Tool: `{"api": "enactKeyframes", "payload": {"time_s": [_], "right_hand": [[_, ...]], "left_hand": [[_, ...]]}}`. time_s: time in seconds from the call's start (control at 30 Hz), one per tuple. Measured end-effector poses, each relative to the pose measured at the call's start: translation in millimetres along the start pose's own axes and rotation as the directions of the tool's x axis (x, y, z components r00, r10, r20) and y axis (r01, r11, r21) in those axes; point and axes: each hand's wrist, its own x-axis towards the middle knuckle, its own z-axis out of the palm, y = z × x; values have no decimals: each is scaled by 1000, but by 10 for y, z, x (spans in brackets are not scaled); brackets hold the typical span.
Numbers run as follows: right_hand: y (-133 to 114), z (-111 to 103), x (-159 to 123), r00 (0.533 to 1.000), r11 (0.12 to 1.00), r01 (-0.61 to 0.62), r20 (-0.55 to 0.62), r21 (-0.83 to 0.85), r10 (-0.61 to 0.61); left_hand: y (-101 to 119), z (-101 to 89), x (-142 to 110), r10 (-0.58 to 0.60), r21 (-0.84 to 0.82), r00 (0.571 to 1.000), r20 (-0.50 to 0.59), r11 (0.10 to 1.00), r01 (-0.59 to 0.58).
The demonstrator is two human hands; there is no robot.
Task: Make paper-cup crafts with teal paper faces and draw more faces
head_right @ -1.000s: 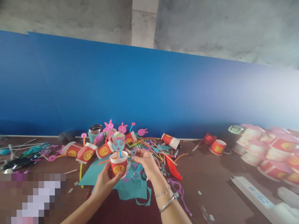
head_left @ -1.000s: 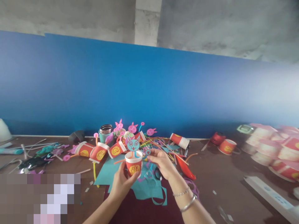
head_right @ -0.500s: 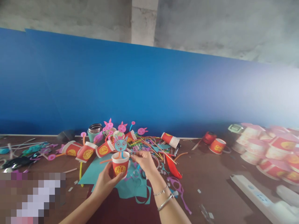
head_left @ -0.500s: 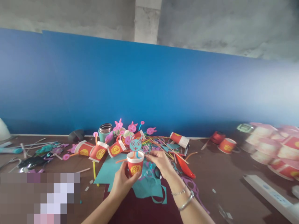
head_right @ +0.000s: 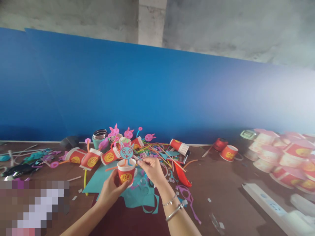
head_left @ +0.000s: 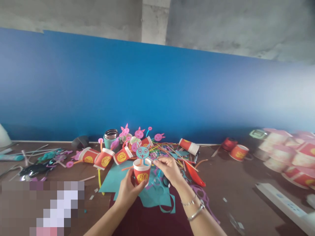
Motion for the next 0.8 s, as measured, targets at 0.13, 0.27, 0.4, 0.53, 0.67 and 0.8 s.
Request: {"api": "enactKeyframes", "payload": {"time_s": [0.13,0.27,0.4,0.53,0.67,0.8], "right_hand": [[6,-7,-8,1000,994,-8,-2,-111,8],[70,-3,-15,999,995,-26,45,-95,31],[112,104,-77,984,932,-7,164,-362,71],[155,351,-196,946,813,177,324,-554,15],[196,523,-288,919,637,327,392,-698,-43],[223,557,-317,878,507,441,472,-740,-76]], "left_hand": [[-27,-18,28,-23,9,999,-25,1000,23],[-36,-80,77,-83,44,993,-87,995,87],[-49,-167,139,-154,192,967,-201,962,193],[-99,-190,165,-154,291,959,-238,931,222],[-144,-193,161,-104,362,974,-203,916,173],[-133,-250,164,-75,425,986,-152,895,134]]}}
